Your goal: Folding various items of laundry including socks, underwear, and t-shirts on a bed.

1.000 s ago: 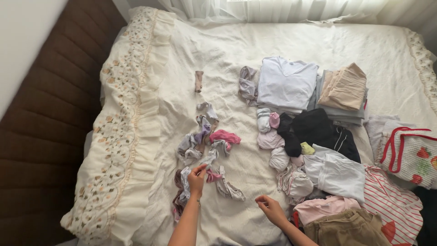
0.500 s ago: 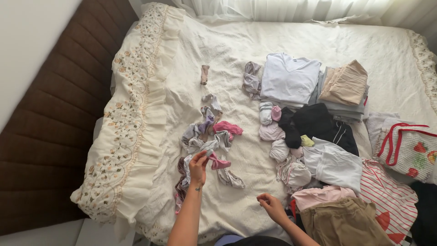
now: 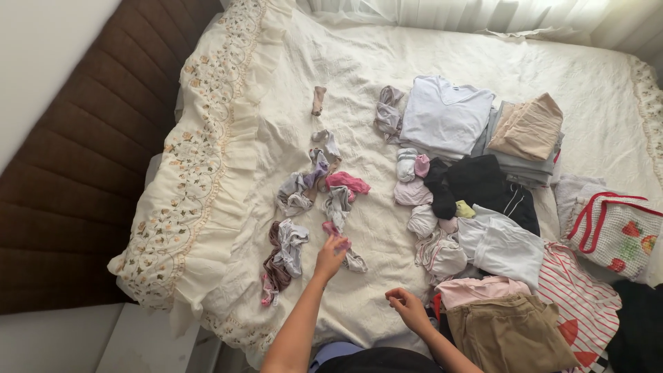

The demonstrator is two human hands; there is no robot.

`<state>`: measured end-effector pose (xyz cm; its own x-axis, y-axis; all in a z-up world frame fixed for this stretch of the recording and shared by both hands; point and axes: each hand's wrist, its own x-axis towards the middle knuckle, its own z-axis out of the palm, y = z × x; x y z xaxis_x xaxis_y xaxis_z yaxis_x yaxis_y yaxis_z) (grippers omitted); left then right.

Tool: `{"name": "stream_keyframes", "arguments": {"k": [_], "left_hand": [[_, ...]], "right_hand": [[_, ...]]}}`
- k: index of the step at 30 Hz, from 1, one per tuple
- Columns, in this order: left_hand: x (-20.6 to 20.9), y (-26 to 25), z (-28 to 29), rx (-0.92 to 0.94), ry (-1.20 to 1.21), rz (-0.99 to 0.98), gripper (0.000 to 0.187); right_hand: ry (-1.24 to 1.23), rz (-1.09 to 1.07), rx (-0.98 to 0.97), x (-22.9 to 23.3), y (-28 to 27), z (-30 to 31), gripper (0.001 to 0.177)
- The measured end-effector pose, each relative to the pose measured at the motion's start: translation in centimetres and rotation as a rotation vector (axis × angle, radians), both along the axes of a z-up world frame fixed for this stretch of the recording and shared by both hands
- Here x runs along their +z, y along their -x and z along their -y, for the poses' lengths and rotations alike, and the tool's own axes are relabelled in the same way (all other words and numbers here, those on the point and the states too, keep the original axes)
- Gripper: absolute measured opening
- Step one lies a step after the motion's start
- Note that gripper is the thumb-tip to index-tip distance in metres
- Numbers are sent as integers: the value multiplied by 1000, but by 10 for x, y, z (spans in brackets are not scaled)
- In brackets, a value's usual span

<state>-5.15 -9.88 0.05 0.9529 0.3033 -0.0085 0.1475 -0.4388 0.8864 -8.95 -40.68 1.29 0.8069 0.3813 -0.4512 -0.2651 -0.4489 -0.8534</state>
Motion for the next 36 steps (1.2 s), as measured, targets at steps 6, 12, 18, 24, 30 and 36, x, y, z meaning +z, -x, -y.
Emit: {"name": "stream_keyframes", "arguments": {"k": [6,12,18,24,30,36], "left_hand": [[-74,54,-33,334,-99,-280,52],[-101,122,-82,662,-228,-570,81],[-77,96,-97,702,-88,-763,115],[-80,28,-97,496,-38,-1049,51],[-113,20,-97,448,-214,-901,44],[-125,42,-97,366,-181,-873,46]], "right_hand": [[-12,-36,-28,-7,3,6,23],[-21,-53,-93,-15,12,18,24],[56,-56,-126,-11,12,22,24],[101,-46,-100,1,15,14,23],[133,-13,-86,23,14,11,22],[138,-65,-105,35,16,17,22]]}}
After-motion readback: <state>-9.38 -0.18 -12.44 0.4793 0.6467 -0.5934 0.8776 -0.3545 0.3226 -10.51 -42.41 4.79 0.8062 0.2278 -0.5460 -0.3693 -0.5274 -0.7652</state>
